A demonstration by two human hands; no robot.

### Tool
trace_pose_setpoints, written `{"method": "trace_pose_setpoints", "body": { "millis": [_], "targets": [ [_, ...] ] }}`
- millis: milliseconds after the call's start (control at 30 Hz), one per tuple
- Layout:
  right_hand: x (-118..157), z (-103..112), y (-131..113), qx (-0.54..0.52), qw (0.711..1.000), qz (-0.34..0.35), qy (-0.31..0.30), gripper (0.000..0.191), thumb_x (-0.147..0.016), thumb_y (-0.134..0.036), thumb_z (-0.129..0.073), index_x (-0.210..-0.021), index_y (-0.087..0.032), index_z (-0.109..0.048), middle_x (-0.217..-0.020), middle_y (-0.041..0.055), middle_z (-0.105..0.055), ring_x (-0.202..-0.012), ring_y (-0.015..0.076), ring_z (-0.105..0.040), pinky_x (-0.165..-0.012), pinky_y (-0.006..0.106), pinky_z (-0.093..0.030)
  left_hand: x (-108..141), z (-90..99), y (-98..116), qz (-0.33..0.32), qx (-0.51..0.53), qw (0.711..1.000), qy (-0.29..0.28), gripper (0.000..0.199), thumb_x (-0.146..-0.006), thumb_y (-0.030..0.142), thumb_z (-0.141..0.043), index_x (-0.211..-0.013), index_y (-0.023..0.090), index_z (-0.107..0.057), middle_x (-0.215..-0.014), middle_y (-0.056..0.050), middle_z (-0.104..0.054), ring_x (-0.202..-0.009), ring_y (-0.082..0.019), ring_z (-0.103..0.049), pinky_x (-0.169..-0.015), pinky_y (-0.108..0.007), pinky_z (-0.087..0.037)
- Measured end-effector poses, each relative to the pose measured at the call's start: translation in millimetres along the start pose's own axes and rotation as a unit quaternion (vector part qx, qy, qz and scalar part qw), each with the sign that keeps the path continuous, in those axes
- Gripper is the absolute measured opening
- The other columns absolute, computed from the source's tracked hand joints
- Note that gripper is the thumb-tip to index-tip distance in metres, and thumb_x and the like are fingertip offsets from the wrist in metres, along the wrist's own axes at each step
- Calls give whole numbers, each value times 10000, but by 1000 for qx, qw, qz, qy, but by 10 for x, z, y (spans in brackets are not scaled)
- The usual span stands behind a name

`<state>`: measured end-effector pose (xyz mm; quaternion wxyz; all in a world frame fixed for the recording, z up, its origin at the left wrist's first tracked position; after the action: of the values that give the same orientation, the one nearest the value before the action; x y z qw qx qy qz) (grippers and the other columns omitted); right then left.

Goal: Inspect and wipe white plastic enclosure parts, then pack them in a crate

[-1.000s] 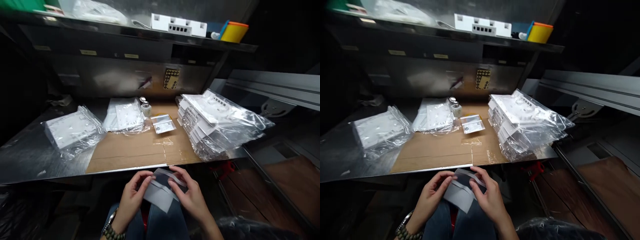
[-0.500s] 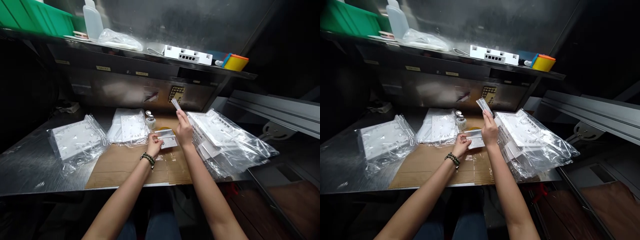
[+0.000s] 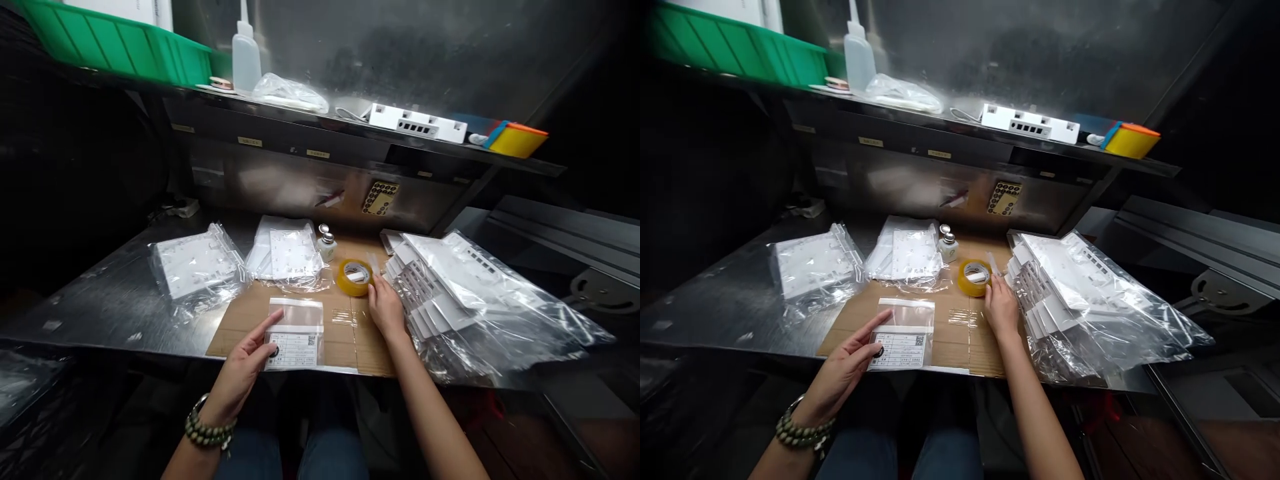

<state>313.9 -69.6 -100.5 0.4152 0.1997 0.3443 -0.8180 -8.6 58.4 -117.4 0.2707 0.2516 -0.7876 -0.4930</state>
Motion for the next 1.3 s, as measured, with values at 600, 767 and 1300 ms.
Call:
{"method": "trace_pose_setpoints", "body": {
  "millis": [600,767,1300],
  "targets": [
    [951,582,-1352,-459,879,-48,-120,417,-1000,-343,-532,-1414,-304,-508,-1515,90,-518,-1412,242,-482,-1167,464,-415,197,-475,-482,137,184,972,-52,536,-670,81,-662,-1167,261,-750,-1347,-35,-674,-1099,-175,-632,-863,-224,-529],
    [1118,360,-1442,-549,793,-105,-241,341,-947,-430,-630,-1247,-267,-634,-1217,71,-693,-1131,220,-657,-982,360,-532,469,-968,-984,288,274,902,-171,333,-721,166,-730,-1049,200,-774,-1132,-78,-738,-678,-77,-569,-570,-169,-439],
    [1105,703,-1374,-285,938,1,-197,70,-942,-307,-640,-985,-252,-644,-1059,55,-642,-992,217,-621,-870,363,-494,186,-781,-404,-20,-163,981,-99,301,-888,478,-673,-933,187,-737,-856,-41,-707,-802,-185,-616,-748,-274,-469]
  ]
}}
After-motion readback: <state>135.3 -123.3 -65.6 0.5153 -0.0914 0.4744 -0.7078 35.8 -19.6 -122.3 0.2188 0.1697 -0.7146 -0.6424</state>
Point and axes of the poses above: each hand's wrist, its own x-axis away from the middle knuckle, its own z-axis out of the back of the hand, y = z × x, the point moved 10 cm from there along -x, towards the middle knuckle
